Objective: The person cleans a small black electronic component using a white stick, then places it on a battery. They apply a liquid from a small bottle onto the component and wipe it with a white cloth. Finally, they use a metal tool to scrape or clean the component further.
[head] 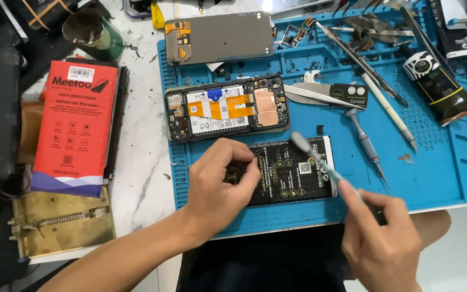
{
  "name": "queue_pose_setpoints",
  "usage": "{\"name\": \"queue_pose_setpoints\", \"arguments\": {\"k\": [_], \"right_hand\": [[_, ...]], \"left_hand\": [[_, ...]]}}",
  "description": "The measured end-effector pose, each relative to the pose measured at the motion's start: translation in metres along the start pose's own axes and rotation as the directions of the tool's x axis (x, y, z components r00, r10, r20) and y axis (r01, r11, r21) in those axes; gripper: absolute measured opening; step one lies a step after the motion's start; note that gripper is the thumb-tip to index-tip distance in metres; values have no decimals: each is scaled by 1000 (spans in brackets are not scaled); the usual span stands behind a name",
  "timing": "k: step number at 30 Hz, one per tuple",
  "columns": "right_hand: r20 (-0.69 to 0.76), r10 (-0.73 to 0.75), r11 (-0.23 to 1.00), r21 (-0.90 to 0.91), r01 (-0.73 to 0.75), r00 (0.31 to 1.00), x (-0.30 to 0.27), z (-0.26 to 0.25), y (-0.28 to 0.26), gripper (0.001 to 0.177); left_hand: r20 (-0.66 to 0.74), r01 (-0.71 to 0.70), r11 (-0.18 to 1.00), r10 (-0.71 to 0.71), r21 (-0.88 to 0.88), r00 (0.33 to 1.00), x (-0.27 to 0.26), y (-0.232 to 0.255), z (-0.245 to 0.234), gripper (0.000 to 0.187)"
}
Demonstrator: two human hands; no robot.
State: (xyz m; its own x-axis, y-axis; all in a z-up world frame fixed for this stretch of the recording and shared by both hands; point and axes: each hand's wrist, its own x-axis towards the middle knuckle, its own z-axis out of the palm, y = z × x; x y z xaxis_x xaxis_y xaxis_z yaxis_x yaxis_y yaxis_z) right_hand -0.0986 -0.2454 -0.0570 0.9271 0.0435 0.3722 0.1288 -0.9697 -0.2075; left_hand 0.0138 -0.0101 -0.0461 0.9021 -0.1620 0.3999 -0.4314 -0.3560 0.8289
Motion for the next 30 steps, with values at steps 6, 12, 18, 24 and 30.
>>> {"name": "queue_pose_setpoints", "arguments": {"k": [6, 12, 18, 24, 30], "right_hand": [[28, 100, 993, 56, -102, 995, 1, -13, -20, 34], [56, 20, 1000, 6, -20, 998, 1, -1, 5, 39], [-39, 88, 996, 29, -87, 995, 12, -9, 11, 33], [-46, 171, 984, 64, -168, 984, 12, -8, 31, 33], [6, 155, 985, 70, -156, 988, 26, -4, 40, 35]], "left_hand": [[5, -2, 1000, 2, -7, 1000, 0, 0, -1, 13], [3, -33, 999, 33, 1, 999, 0, 1, 0, 14], [8, -51, 999, 51, -1, 999, -2, 2, 1, 15], [88, -200, 980, 200, -7, 976, 0, 7, -4, 17], [80, -183, 983, 184, -15, 980, 7, 9, -7, 16]]}}
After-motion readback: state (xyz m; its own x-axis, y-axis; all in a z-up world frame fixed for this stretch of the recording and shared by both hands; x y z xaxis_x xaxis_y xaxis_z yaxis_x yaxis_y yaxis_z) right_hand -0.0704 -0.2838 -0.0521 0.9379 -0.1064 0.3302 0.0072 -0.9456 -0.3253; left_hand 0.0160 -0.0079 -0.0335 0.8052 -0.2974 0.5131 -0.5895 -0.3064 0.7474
